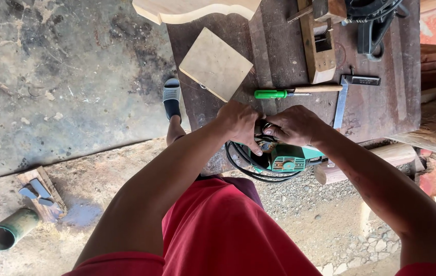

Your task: Checking and adjusting the blade alignment of an electric hand planer using a try square.

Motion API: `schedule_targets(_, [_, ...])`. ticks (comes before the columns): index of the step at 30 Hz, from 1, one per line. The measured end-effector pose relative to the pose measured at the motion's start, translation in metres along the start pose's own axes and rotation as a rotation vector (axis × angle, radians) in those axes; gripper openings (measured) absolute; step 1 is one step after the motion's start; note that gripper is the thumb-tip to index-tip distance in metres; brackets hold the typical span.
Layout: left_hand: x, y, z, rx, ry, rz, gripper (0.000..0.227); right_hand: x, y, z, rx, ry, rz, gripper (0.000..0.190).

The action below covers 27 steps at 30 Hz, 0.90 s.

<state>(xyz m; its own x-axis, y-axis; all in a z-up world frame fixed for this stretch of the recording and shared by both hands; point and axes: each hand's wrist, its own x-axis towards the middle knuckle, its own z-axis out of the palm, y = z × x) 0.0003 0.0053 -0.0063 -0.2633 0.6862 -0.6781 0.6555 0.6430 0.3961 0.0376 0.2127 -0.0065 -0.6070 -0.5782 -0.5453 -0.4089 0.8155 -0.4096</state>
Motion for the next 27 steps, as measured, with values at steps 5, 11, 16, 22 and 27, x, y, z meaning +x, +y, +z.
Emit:
schedule_targets(5, [-0.001, 0.002, 0.003, -0.016, 0.032, -0.011, 0.115, -0.002, -0.012, -0.008, -0.052, -0.032, 0.069, 0.033])
schedule_targets(11, [-0.001, 0.001, 0.003, -0.053, 0.07, 0.004, 0.115, -0.006, -0.027, -0.005, -0.096, -0.081, 0.232, 0.037])
schedule_targets(16, [0.011, 0.009, 0.01, -0.092, -0.06, -0.076, 0.116, -0.013, -0.034, 0.004, -0.117, -0.12, 0.414, 0.037])
schedule_targets(22, [0.02, 0.007, 0.018, 0.029, 0.234, 0.037, 0.134, -0.016, 0.006, 0.022, -0.08, 0.018, 0.549, 0.042])
schedule_targets(27, [0.011, 0.008, 0.006, -0.093, 0.079, 0.008, 0.135, -0.017, 0.011, 0.018, 0.256, 0.126, 0.474, 0.033])
